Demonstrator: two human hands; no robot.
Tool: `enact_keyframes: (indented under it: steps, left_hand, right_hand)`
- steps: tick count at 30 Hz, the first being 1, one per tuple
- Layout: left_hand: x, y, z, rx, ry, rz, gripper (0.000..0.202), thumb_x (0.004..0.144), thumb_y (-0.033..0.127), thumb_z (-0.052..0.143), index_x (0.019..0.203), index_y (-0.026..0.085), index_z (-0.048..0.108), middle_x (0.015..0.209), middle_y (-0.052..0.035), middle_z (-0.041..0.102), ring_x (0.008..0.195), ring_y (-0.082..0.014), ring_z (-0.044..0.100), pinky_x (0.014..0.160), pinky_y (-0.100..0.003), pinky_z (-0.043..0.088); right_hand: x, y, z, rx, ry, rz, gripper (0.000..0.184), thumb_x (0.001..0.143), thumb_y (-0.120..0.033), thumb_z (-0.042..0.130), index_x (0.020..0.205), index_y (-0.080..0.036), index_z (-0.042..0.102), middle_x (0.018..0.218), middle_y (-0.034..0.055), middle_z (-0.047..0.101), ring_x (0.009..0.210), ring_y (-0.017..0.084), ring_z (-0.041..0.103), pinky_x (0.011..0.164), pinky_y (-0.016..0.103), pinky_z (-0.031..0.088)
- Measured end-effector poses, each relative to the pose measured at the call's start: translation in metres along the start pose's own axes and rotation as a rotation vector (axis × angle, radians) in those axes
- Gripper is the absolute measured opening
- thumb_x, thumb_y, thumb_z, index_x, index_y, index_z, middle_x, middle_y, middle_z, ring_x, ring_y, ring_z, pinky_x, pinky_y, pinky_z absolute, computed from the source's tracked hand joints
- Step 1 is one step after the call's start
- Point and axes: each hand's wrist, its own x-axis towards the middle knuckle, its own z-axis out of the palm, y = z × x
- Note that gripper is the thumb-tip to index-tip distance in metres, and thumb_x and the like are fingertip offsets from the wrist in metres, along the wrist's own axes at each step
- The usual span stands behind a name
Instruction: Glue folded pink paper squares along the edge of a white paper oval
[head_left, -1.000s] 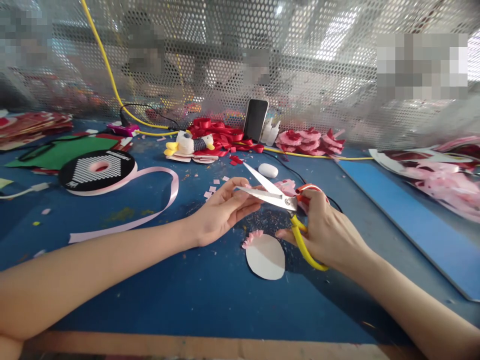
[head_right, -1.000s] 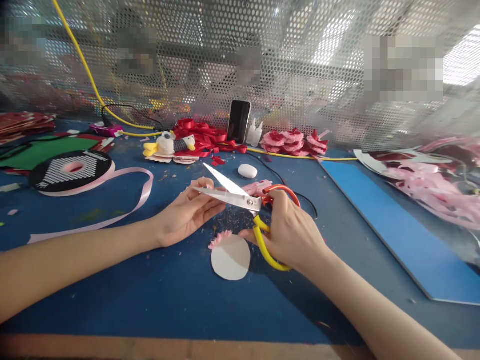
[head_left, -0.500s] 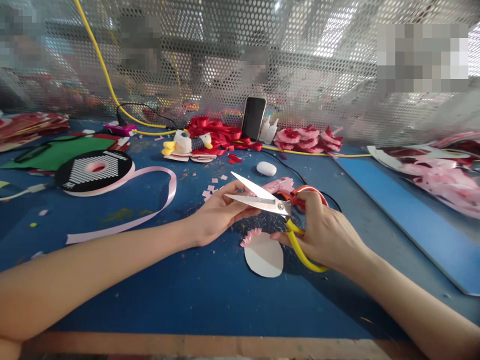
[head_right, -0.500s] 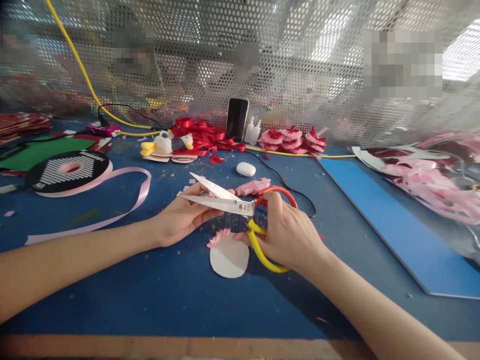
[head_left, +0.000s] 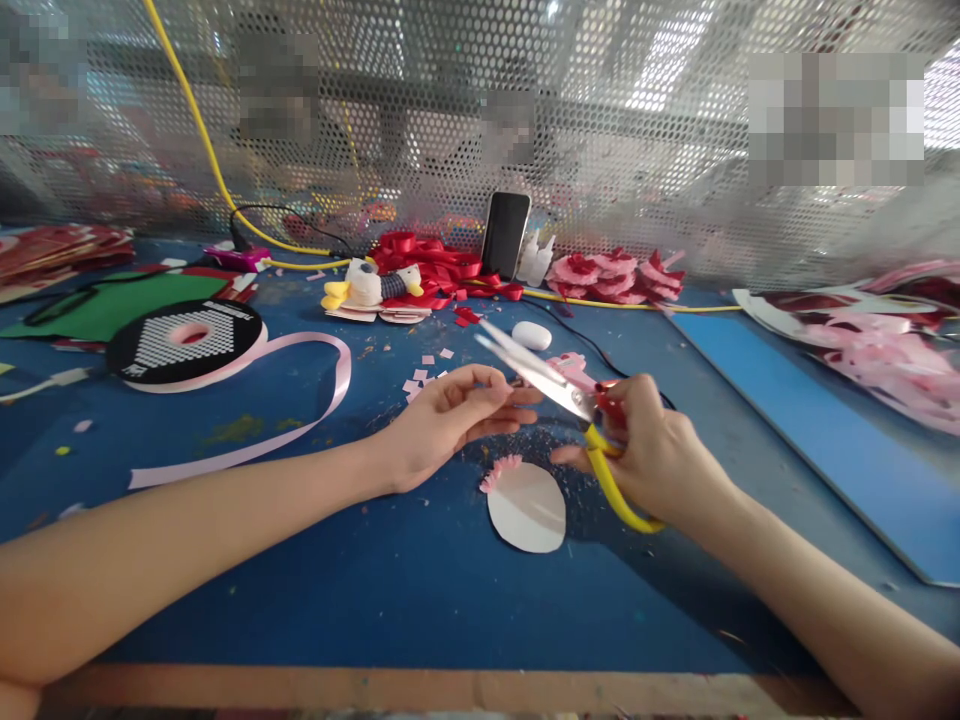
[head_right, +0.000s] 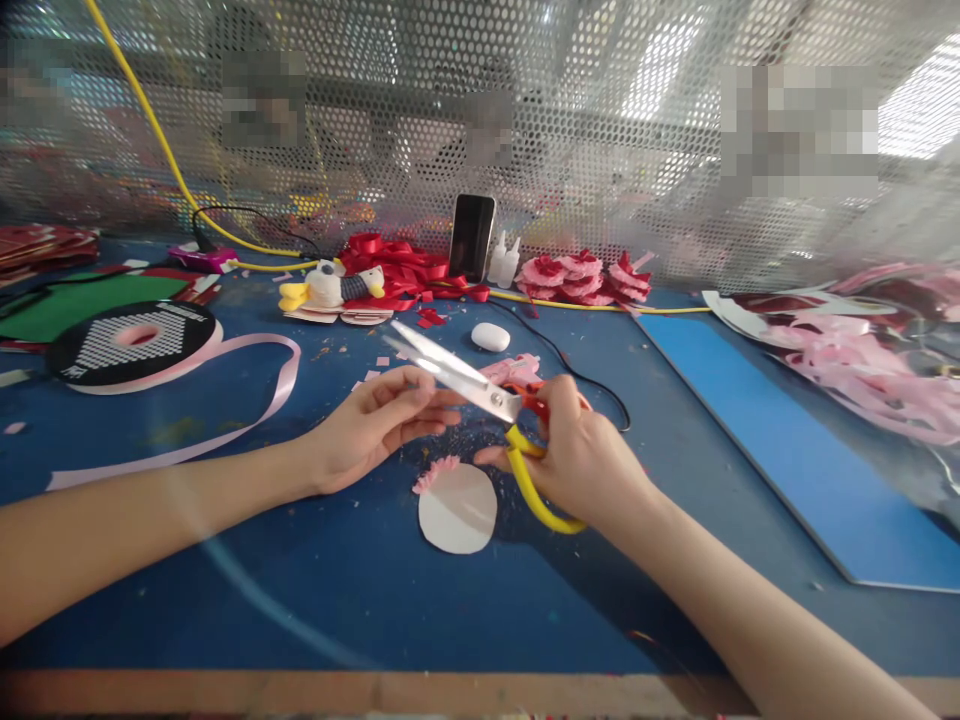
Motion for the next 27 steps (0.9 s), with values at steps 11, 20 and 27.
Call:
enact_keyframes:
  steps: [11,20,27]
  left_hand:
    - [0.001,0.003,-0.005,0.2,0.132,-0.088,0.014,0.081,0.026,0.074,0.081,0.014,0.068,0.075,-0.0051,0.076,0.052,-0.0079,0.058,0.053,-0.023,0.048]
    - [0.003,0.001,-0.001,0.309,0.162,-0.055,0.01,0.087,0.024,0.064,0.084,0.015,0.062,0.076,-0.0047,0.075,0.057,-0.0093,0.059,0.055,-0.023,0.047]
    - [-0.015,0.004,0.005,0.844,0.019,0.129,0.01,0.092,0.025,0.06,0.085,0.019,0.061,0.073,-0.0013,0.074,0.058,-0.0105,0.063,0.053,-0.021,0.046]
  right_hand:
    - [0.042,0.11,-0.031,-0.4,0.063,0.442,0.054,0.08,-0.061,0.06,0.098,-0.011,0.068,0.073,0.0167,0.065,0.056,0.021,0.053,0.058,0.041,0.037]
    - [0.041,0.085,-0.027,-0.279,0.085,0.315,0.043,0.096,-0.049,0.043,0.078,-0.017,0.065,0.086,0.017,0.065,0.092,0.029,0.061,0.073,0.039,0.04]
    - [0.023,0.019,0.014,-0.146,-0.1,0.085,0.052,0.088,-0.07,0.051,0.084,-0.019,0.064,0.093,0.0105,0.065,0.085,0.026,0.062,0.075,0.038,0.046]
